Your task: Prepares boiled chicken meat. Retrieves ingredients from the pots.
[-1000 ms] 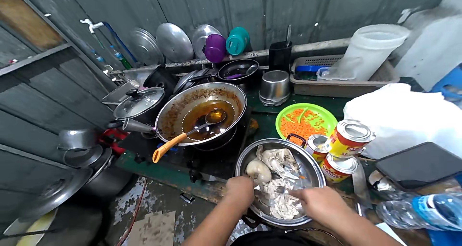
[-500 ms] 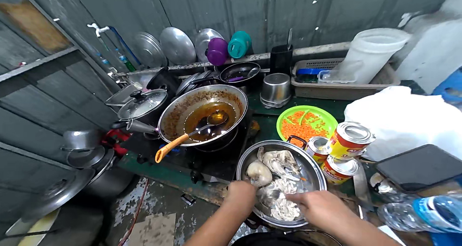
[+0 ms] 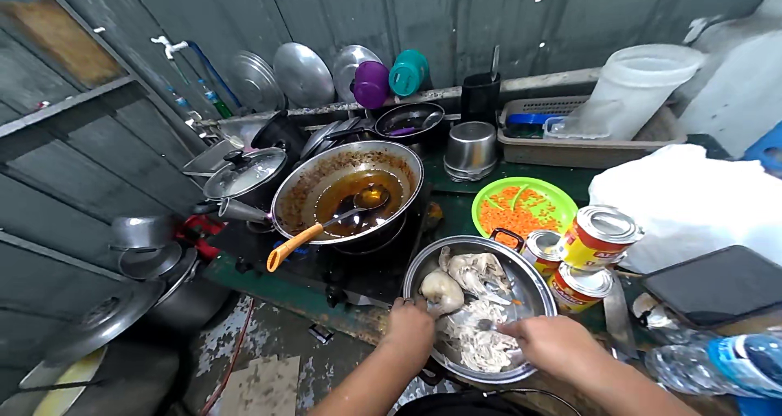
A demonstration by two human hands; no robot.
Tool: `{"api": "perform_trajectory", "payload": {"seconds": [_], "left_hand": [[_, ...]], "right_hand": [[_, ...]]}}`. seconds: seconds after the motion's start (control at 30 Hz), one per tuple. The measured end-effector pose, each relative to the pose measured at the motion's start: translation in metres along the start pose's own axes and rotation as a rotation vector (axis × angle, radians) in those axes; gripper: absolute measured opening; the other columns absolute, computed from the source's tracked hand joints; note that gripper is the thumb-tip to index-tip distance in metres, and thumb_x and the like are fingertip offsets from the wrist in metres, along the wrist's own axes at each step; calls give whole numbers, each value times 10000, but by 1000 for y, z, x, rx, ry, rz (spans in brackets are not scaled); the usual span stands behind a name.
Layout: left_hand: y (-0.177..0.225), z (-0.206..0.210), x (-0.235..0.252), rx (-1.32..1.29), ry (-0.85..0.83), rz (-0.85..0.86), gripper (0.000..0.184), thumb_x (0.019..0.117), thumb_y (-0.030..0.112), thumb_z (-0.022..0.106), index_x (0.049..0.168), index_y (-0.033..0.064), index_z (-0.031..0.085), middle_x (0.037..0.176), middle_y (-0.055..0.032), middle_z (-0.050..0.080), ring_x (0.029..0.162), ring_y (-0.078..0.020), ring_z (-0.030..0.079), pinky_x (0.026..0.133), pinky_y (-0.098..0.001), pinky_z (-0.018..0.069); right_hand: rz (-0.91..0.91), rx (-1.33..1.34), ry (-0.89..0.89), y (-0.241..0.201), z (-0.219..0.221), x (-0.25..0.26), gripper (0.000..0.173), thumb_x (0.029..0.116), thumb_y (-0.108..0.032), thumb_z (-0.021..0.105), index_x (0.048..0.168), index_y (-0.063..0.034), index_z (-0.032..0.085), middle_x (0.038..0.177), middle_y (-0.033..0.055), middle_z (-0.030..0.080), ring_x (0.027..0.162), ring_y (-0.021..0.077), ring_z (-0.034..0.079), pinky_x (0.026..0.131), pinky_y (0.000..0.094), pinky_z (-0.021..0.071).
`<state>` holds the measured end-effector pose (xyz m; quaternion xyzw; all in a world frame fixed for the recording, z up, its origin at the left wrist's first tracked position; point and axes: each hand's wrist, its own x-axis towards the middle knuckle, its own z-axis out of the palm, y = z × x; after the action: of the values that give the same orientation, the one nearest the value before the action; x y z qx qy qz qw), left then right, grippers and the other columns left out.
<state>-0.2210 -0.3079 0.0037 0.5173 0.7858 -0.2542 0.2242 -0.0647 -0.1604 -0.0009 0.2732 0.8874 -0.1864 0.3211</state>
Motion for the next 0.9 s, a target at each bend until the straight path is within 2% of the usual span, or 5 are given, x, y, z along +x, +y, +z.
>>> {"api": "perform_trajectory", "payload": {"seconds": [0.17,0.33,0.47,0.57,0.9], "left_hand": [[3,-1,1,3,8,5,448,973,-76,477,1378,57,613,1412,-206,560,1319,-385,535,1109,-551,405],[-2,3,-1,-1,17,12,490,975,-73,479,1412,110,604,1449,-202,546,1341,-384,522,1099,-560,408],[3,0,1,12,-6,12,475,983,-59,478,1412,103,599,1427,-206,553,1324,-387,533,1094,-558,415],[2,1,0,15,-26,11,550,969,-70,487,1469,147,558,1447,-205,541,1324,-395,535,1084,-565,424],[5,-9,-3,28,-79,6,451,981,-67,477,1405,44,585,1471,-219,519,1331,-405,529,1103,-567,415]], "right_hand": [[-130,-1,41,-17,12,-9,488,1034,-187,452,1474,-354,579,1225,191,721,1177,429,656,1011,658,455],[-8,-21,21,7,-5,-3,478,1035,-206,472,1481,-344,574,1318,167,689,1241,414,628,1024,652,452],[-172,24,13,-9,8,-13,504,1029,-180,483,1480,-390,565,1240,185,718,1180,438,652,1014,674,448],[-113,-20,-1,-8,12,-8,484,1024,-199,479,1459,-380,588,1246,179,716,1190,427,650,1012,670,451],[-85,-24,16,-11,12,-8,464,1037,-201,465,1456,-349,597,1232,189,719,1188,427,650,1035,655,430]]}}
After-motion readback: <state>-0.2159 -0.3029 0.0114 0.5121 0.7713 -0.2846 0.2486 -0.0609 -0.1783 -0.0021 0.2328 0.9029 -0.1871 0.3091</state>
